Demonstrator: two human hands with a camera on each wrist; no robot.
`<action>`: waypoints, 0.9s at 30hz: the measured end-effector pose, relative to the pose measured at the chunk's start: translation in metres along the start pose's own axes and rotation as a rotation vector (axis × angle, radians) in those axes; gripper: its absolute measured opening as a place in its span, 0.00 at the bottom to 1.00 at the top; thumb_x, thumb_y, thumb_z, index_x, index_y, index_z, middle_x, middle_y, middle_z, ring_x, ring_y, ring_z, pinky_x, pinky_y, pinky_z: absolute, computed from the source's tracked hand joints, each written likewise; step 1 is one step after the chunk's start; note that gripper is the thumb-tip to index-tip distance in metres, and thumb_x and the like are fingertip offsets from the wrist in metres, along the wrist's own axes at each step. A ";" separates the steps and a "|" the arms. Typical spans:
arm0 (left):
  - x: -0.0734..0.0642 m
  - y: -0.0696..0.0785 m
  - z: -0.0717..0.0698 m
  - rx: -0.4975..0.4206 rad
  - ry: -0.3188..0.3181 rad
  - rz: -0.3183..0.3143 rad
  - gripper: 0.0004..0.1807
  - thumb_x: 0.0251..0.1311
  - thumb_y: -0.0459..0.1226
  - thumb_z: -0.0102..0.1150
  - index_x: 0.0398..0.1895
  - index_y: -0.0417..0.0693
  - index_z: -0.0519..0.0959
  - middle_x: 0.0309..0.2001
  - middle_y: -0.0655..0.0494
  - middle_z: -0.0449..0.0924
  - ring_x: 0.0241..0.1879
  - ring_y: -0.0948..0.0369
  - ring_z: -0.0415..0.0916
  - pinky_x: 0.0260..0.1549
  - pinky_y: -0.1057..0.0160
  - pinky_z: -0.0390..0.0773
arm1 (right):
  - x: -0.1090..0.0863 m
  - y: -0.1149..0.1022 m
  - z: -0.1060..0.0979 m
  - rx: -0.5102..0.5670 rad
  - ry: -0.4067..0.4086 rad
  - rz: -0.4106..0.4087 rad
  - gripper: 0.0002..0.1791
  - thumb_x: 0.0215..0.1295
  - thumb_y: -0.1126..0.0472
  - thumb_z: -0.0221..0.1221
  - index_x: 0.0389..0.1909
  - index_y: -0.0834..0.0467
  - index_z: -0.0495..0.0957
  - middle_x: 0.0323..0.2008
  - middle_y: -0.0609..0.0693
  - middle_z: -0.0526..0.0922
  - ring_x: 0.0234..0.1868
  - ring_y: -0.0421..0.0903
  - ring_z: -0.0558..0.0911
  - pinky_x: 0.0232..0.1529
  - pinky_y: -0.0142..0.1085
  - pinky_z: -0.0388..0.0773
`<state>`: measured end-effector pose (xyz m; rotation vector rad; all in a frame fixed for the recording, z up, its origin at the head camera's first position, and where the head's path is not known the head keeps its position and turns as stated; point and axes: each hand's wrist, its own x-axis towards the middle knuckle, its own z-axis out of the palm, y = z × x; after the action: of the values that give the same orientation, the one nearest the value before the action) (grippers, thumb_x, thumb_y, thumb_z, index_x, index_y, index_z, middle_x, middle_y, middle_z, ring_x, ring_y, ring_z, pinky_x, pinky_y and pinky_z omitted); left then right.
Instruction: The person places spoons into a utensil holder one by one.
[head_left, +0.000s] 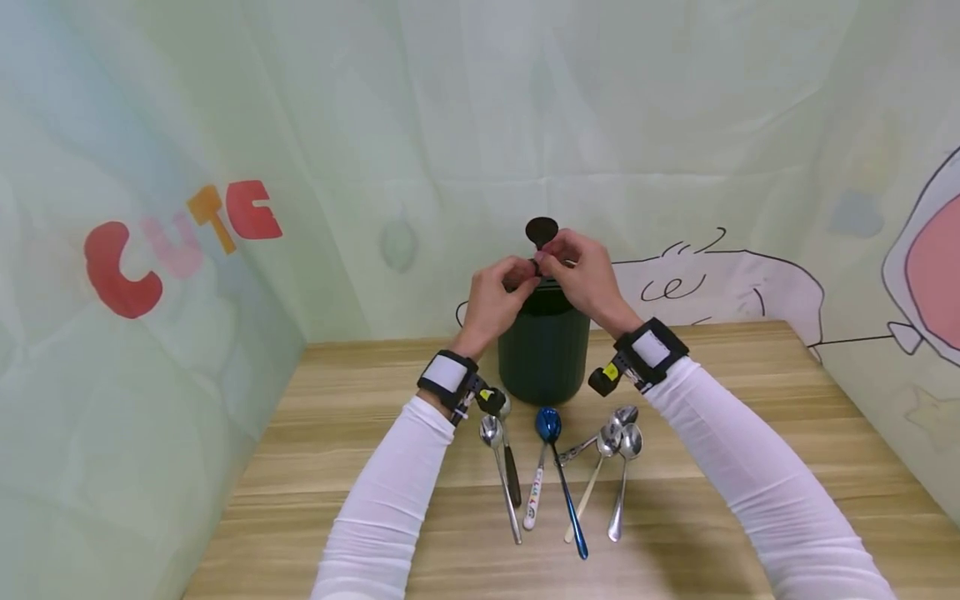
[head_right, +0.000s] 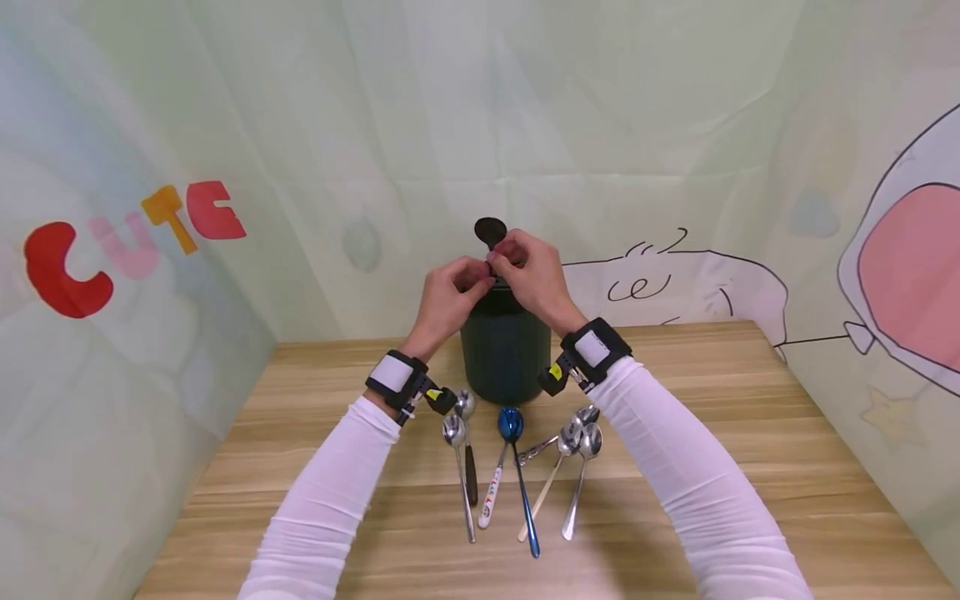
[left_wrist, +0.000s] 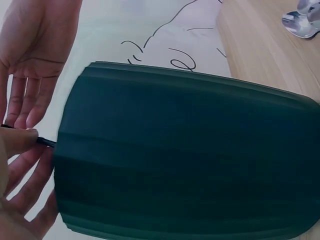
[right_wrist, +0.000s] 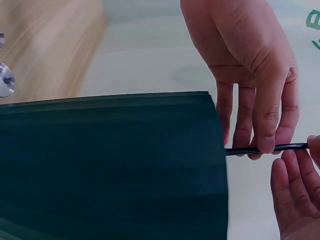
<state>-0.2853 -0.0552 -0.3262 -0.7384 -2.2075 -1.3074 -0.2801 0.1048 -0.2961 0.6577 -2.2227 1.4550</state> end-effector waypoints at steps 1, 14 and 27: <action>-0.001 -0.001 0.000 -0.003 -0.003 -0.003 0.05 0.57 0.35 0.60 0.36 0.47 0.78 0.33 0.58 0.80 0.32 0.69 0.75 0.37 0.63 0.77 | 0.000 0.001 0.000 -0.013 -0.003 0.005 0.03 0.62 0.59 0.58 0.34 0.53 0.76 0.31 0.46 0.80 0.32 0.39 0.78 0.39 0.38 0.76; -0.008 -0.004 -0.002 0.033 -0.012 -0.003 0.06 0.58 0.38 0.59 0.38 0.48 0.78 0.34 0.59 0.81 0.34 0.68 0.75 0.39 0.63 0.75 | -0.009 0.007 0.008 -0.093 -0.091 0.044 0.02 0.63 0.60 0.57 0.33 0.53 0.78 0.30 0.45 0.81 0.31 0.38 0.78 0.31 0.39 0.74; -0.012 -0.009 -0.003 0.061 -0.047 -0.057 0.06 0.57 0.35 0.59 0.37 0.45 0.79 0.35 0.56 0.81 0.36 0.66 0.75 0.40 0.62 0.75 | -0.016 0.019 0.015 -0.211 -0.063 0.000 0.04 0.61 0.60 0.60 0.35 0.56 0.78 0.30 0.48 0.82 0.34 0.41 0.78 0.37 0.42 0.76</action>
<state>-0.2817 -0.0642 -0.3383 -0.6946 -2.3103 -1.2559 -0.2796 0.1005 -0.3248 0.6406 -2.3821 1.1932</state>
